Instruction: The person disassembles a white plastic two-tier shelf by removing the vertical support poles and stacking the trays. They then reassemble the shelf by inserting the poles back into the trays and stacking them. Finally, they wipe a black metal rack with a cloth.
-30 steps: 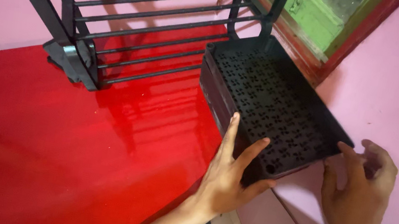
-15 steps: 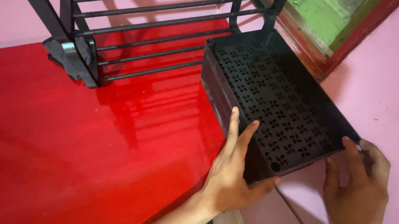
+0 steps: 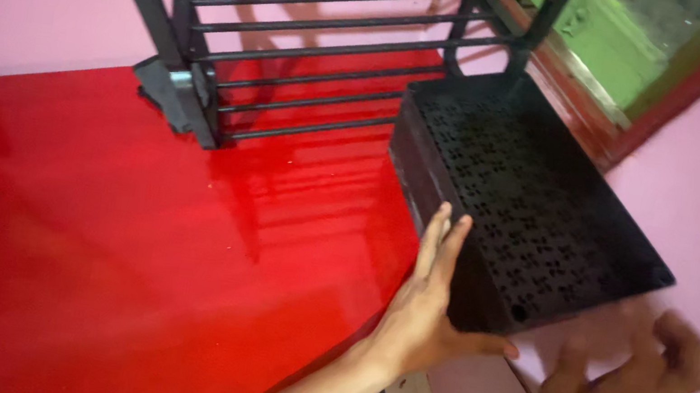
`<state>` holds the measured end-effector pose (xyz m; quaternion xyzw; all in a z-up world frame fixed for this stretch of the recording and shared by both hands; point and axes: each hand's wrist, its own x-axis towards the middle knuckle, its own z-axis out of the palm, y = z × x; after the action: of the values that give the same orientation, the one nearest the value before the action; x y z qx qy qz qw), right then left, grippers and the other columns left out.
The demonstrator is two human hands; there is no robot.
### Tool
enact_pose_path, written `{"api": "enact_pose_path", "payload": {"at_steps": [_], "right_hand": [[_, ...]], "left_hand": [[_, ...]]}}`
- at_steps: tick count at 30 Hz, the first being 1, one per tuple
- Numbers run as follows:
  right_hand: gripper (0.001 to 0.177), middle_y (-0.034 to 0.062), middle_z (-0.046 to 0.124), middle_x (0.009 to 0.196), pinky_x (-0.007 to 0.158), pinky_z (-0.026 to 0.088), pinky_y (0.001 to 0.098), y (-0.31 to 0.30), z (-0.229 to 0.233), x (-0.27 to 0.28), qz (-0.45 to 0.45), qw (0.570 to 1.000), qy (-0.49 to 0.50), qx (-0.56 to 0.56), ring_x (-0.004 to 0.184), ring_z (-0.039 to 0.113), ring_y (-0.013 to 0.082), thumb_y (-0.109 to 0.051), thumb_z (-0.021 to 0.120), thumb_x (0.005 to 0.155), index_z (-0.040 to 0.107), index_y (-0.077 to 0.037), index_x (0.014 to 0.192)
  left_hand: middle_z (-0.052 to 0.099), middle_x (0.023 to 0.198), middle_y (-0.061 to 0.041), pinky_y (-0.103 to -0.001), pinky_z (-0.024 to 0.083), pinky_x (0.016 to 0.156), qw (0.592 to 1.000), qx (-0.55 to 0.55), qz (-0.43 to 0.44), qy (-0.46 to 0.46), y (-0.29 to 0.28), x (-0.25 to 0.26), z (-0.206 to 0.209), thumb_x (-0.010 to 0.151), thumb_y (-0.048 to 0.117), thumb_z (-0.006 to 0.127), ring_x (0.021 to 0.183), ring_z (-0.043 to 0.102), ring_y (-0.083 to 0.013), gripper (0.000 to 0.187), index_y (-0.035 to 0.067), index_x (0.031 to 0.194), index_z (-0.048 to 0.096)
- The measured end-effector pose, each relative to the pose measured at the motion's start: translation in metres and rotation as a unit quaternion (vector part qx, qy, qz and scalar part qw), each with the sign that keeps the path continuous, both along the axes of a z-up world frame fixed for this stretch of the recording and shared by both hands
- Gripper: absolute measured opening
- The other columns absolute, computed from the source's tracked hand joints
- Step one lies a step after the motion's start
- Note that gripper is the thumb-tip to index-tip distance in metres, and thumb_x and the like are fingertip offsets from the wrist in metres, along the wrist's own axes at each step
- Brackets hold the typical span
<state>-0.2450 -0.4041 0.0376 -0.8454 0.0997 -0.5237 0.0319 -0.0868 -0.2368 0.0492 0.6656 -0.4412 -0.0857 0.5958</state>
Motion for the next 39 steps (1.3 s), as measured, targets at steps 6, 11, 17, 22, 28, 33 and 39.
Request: {"api": "enact_pose_path", "payload": {"at_steps": [6, 11, 17, 22, 28, 33, 39], "right_hand": [[0.05, 0.0189, 0.042, 0.129, 0.094, 0.044, 0.0458, 0.041, -0.051, 0.027, 0.074, 0.987, -0.071, -0.124, 0.118, 0.045, 0.0338, -0.041, 0.066, 0.089, 0.053, -0.003, 0.118], [0.041, 0.0108, 0.052, 0.124, 0.103, 0.047, 0.0375, 0.091, -0.06, 0.063, 0.221, 0.97, -0.058, 0.088, 0.118, 0.053, 0.0248, -0.027, 0.074, 0.092, 0.05, -0.011, 0.121], [0.041, 0.0202, 0.058, 0.131, 0.103, 0.048, 0.0408, 0.096, -0.033, 0.075, 0.234, 0.93, 0.129, 0.253, 0.118, 0.061, 0.0308, -0.014, 0.062, 0.095, 0.05, 0.002, 0.13], [0.041, 0.0213, 0.058, 0.131, 0.106, 0.044, 0.0417, 0.102, -0.028, 0.076, 0.218, 0.929, 0.139, 0.264, 0.121, 0.059, 0.0328, -0.012, 0.062, 0.092, 0.051, 0.003, 0.13], [0.041, 0.0212, 0.061, 0.125, 0.103, 0.046, 0.0414, 0.094, -0.059, 0.061, 0.216, 0.941, 0.136, 0.222, 0.117, 0.06, 0.0342, -0.012, 0.068, 0.086, 0.055, 0.001, 0.122], [0.018, 0.0166, 0.068, 0.102, 0.089, 0.05, 0.0371, 0.076, -0.139, 0.033, 0.185, 0.925, 0.015, 0.331, 0.094, 0.063, 0.0266, -0.012, 0.07, 0.093, 0.063, -0.001, 0.105], [0.029, 0.0155, 0.056, 0.124, 0.1, 0.048, 0.0376, -0.003, -0.189, -0.006, 0.014, 0.944, -0.018, 0.33, 0.106, 0.055, 0.0233, -0.025, 0.048, 0.118, 0.051, 0.002, 0.129]], "left_hand": [[0.009, 0.172, -0.025, -0.049, 0.024, 0.13, 0.981, -0.149, 0.002, 0.121, -0.003, 0.0, -0.019, 0.102, 0.045, 0.062, 0.161, 0.021, -0.0407, 0.09, 0.005, 0.167, 0.016], [0.029, 0.164, -0.015, -0.044, 0.021, 0.126, 0.963, -0.161, 0.017, 0.217, -0.007, 0.015, -0.031, 0.107, 0.044, 0.04, 0.157, 0.025, -0.0309, 0.059, 0.01, 0.156, 0.041], [0.043, 0.154, -0.004, -0.041, 0.031, 0.118, 0.889, -0.174, 0.019, 0.422, -0.011, 0.026, -0.031, 0.103, 0.048, 0.04, 0.143, 0.04, -0.0259, 0.051, 0.015, 0.139, 0.056], [0.043, 0.151, 0.001, -0.037, 0.031, 0.117, 0.878, -0.15, 0.01, 0.454, -0.01, 0.029, -0.027, 0.102, 0.047, 0.042, 0.141, 0.04, -0.0222, 0.05, 0.016, 0.14, 0.054], [0.051, 0.141, -0.012, -0.035, 0.038, 0.113, 0.92, -0.14, 0.046, 0.363, -0.017, 0.04, -0.031, 0.099, 0.041, 0.057, 0.135, 0.049, -0.0204, 0.049, 0.008, 0.135, 0.056], [0.054, 0.12, -0.02, -0.04, 0.043, 0.101, 0.95, -0.026, 0.123, 0.285, -0.041, 0.071, -0.044, 0.101, 0.042, 0.066, 0.11, 0.053, -0.0284, 0.047, -0.002, 0.118, 0.059], [0.059, 0.136, -0.017, -0.037, 0.043, 0.109, 0.947, -0.132, 0.171, 0.237, -0.082, 0.169, -0.06, 0.096, 0.051, 0.065, 0.128, 0.056, -0.0269, 0.069, -0.002, 0.137, 0.051]]}}
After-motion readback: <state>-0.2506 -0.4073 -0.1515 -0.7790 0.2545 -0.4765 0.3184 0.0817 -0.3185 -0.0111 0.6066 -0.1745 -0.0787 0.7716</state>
